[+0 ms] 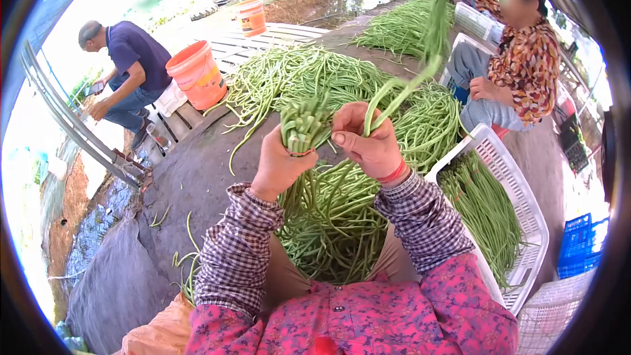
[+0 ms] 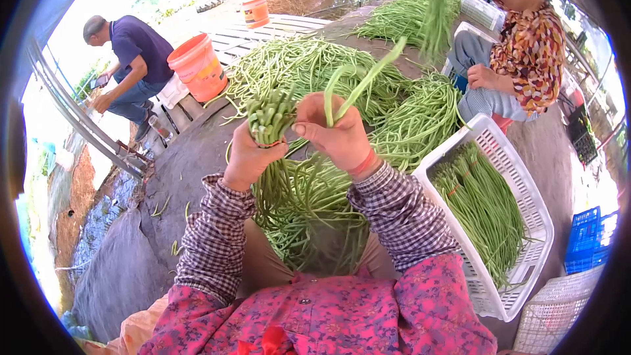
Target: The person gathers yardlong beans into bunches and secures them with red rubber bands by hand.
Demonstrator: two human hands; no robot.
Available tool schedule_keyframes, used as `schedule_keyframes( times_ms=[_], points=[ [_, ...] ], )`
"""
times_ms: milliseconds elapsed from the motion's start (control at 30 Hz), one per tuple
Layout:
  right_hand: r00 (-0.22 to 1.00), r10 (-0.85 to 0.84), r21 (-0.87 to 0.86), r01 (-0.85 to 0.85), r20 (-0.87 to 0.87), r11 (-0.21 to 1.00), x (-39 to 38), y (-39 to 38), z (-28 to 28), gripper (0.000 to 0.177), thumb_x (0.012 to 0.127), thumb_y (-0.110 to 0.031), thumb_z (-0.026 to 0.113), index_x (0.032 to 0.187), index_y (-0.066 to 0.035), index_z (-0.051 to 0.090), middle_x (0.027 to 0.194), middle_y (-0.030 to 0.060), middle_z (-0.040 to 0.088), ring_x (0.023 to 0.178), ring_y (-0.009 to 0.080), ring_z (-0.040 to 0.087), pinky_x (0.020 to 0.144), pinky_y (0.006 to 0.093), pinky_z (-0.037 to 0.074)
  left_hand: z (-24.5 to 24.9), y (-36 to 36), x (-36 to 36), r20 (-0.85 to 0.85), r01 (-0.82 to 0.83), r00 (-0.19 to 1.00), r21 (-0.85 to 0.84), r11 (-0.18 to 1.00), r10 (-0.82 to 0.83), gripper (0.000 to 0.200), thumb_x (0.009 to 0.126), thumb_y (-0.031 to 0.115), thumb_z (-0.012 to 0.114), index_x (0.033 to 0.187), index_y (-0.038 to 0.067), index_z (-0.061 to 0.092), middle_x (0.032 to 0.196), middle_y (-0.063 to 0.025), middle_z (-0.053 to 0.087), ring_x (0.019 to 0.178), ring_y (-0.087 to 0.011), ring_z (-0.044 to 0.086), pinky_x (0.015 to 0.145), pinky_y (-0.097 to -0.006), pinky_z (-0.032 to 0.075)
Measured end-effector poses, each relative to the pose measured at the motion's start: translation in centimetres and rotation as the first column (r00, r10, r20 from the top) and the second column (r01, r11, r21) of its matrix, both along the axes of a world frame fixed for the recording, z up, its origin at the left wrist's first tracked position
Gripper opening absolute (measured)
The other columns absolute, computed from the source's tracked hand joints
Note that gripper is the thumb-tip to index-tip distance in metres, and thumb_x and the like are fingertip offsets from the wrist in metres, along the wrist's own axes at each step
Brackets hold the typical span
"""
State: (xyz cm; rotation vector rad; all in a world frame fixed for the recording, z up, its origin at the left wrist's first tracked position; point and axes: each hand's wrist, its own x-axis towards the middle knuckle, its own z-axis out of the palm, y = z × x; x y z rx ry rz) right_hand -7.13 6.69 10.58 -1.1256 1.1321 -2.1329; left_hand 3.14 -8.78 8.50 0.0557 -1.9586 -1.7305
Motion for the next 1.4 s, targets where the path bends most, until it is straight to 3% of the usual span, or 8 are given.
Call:
schedule_keyframes(
  times_ms=[133, 367, 667, 867, 1067, 1200, 1300, 1400],
  points=[
    [0.771, -0.461, 0.021, 0.521, -0.439, 0.853, 0.2, -1.6, -1.2, 0.021, 0.075, 0.007, 0.069, 0.095, 0.002, 0.066, 0.086, 0.0063, 0.064, 0.074, 0.0113, 0.059, 0.065, 0.0231, 0.049, 0.3, 0.6, 0.0, -0.017, 0.033, 0.999, 0.010, 0.999, -0.033, 0.039, 0.066, -0.002, 0.067, 0.104, -0.002, 0.057, 0.089, 0.0001, 0.060, 0.078, -0.0063, 0.053, 0.068, -0.0220, 0.045],
    [0.390, -0.608, -0.312, 0.597, -0.692, 0.739, -0.5, -2.1, -1.6, 0.021, 0.069, 0.006, 0.072, 0.088, 0.002, 0.065, 0.082, 0.0086, 0.061, 0.069, 0.0129, 0.058, 0.060, 0.0241, 0.048, -0.9, 0.9, -0.7, 0.017, 0.024, 0.999, 0.240, 0.971, -0.029, 0.030, 0.061, -0.003, 0.069, 0.088, -0.001, 0.056, 0.074, 0.0041, 0.054, 0.068, -0.0049, 0.047, 0.058, -0.0225, 0.041],
    [0.703, -0.339, 0.200, 0.564, -0.626, 0.801, 0.1, -1.5, -1.5, 0.015, 0.082, -0.006, 0.066, 0.093, 0.003, 0.060, 0.072, 0.0042, 0.060, 0.062, 0.0089, 0.052, 0.058, 0.0244, 0.044, -0.6, -0.3, 0.0, 0.120, -0.304, 0.916, -0.417, 0.856, 0.383, 0.038, 0.065, 0.015, 0.070, 0.099, 0.006, 0.056, 0.081, -0.0163, 0.064, 0.082, -0.0354, 0.062, 0.068, -0.0429, 0.048],
    [0.805, -0.111, 0.302, 0.341, -0.583, 0.890, -0.7, -1.5, -2.5, 0.020, 0.085, -0.004, 0.060, 0.104, 0.000, 0.061, 0.084, 0.0052, 0.064, 0.075, 0.0068, 0.055, 0.068, 0.0230, 0.046, -1.0, -0.5, 0.0, 0.038, -0.344, 0.879, -0.638, 0.689, 0.475, 0.041, 0.065, 0.013, 0.069, 0.102, 0.005, 0.053, 0.081, -0.0150, 0.063, 0.080, -0.0347, 0.062, 0.069, -0.0440, 0.049],
    [0.969, 0.209, 0.457, -0.246, 0.132, 0.854, -1.5, -0.8, -5.3, 0.020, 0.093, -0.019, 0.051, 0.084, -0.003, 0.059, 0.065, -0.0006, 0.052, 0.050, 0.0070, 0.043, 0.044, 0.0221, 0.036, -1.6, -0.7, -0.4, -0.185, -0.407, 0.895, -0.712, 0.572, 0.407, 0.039, 0.066, 0.011, 0.068, 0.101, 0.004, 0.055, 0.081, -0.0157, 0.063, 0.078, -0.0345, 0.062, 0.070, -0.0413, 0.050],
    [0.939, 0.332, 0.034, -0.336, 0.089, 0.941, -3.2, 2.3, -0.5, 0.028, 0.095, -0.030, 0.051, 0.078, -0.007, 0.054, 0.058, -0.0033, 0.043, 0.041, 0.0050, 0.033, 0.033, 0.0199, 0.024, -1.2, -3.2, -0.6, -0.274, -0.479, 0.872, -0.301, 0.825, 0.407, 0.033, 0.066, 0.008, 0.072, 0.095, -0.001, 0.058, 0.081, -0.0077, 0.066, 0.073, -0.0169, 0.063, 0.066, -0.0278, 0.050],
    [0.998, -0.059, 0.021, 0.059, -0.015, 0.998, -4.1, 4.9, 3.4, 0.022, 0.093, -0.026, 0.055, 0.082, -0.007, 0.055, 0.060, -0.0035, 0.045, 0.042, 0.0040, 0.032, 0.034, 0.0196, 0.024, -2.4, -7.4, 0.0, -0.171, -0.354, 0.926, -0.091, 0.931, 0.336, 0.021, 0.071, 0.003, 0.070, 0.090, 0.000, 0.061, 0.079, -0.0016, 0.063, 0.068, -0.0102, 0.059, 0.061, -0.0258, 0.048],
    [0.864, -0.367, -0.119, 0.347, -0.345, 0.930, -6.2, 6.9, 8.0, 0.014, 0.091, -0.020, 0.058, 0.090, -0.007, 0.059, 0.060, -0.0037, 0.045, 0.043, 0.0035, 0.031, 0.036, 0.0196, 0.025, -2.1, -8.2, 0.5, -0.076, -0.111, 0.988, 0.262, 0.959, 0.135, 0.017, 0.073, -0.001, 0.068, 0.088, 0.002, 0.062, 0.077, -0.0017, 0.062, 0.065, -0.0108, 0.058, 0.057, -0.0264, 0.048]
  ],
)
